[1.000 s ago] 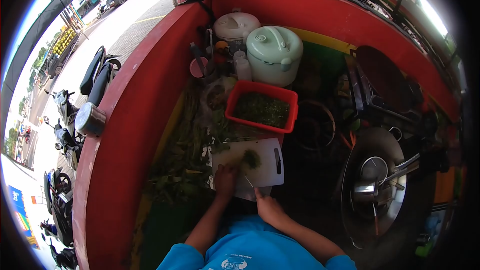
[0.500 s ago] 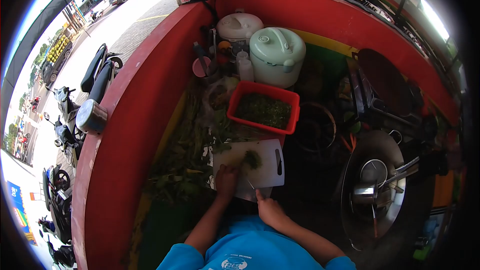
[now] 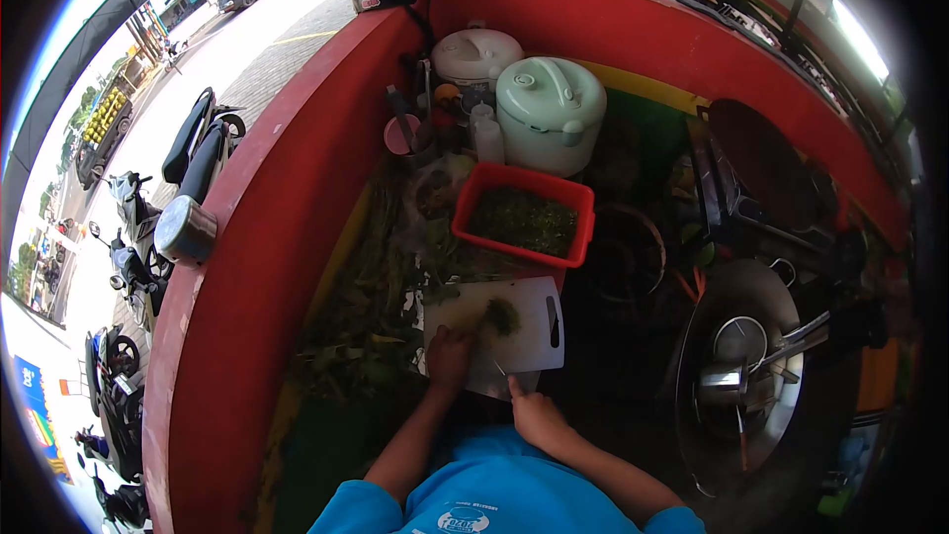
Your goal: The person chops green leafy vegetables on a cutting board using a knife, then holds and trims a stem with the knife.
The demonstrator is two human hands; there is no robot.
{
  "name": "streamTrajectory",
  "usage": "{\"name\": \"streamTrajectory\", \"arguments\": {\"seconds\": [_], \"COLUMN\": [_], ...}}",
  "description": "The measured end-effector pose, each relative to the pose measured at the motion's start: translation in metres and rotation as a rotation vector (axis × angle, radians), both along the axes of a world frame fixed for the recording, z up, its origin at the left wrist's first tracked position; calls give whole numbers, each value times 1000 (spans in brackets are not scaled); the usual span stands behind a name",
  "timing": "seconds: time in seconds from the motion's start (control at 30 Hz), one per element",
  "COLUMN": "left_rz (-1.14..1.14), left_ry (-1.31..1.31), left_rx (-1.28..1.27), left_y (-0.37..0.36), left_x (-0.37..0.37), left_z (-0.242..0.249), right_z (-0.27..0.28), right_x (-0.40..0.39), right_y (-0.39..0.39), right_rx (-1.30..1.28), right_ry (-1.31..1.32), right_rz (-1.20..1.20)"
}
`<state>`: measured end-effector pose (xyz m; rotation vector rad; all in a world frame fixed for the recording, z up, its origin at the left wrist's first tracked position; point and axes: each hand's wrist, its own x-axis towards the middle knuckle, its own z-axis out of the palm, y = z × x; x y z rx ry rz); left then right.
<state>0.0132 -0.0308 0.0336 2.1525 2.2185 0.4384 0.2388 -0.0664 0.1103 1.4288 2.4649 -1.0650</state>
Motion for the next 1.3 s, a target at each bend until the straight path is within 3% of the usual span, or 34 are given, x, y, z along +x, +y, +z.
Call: {"name": "streamTrajectory", "arguments": {"seconds": [0.67,1.03,1.3], "left_rz": [25,33,-2], "left_ry": [-27,-11,-19], "left_rx": [30,21,19], "left_y": [-5,3,3], "left_x": [0,1,-3], "left_z": [-4,-2,-4], "right_z": [-11,8,18], "right_x": [-4,9,-1], "right_y": [4,7,4], "right_rx": [-5,-16,-109], "right_ry": [10,-1,-82], "right_rz": [-29,-91,-4]}}
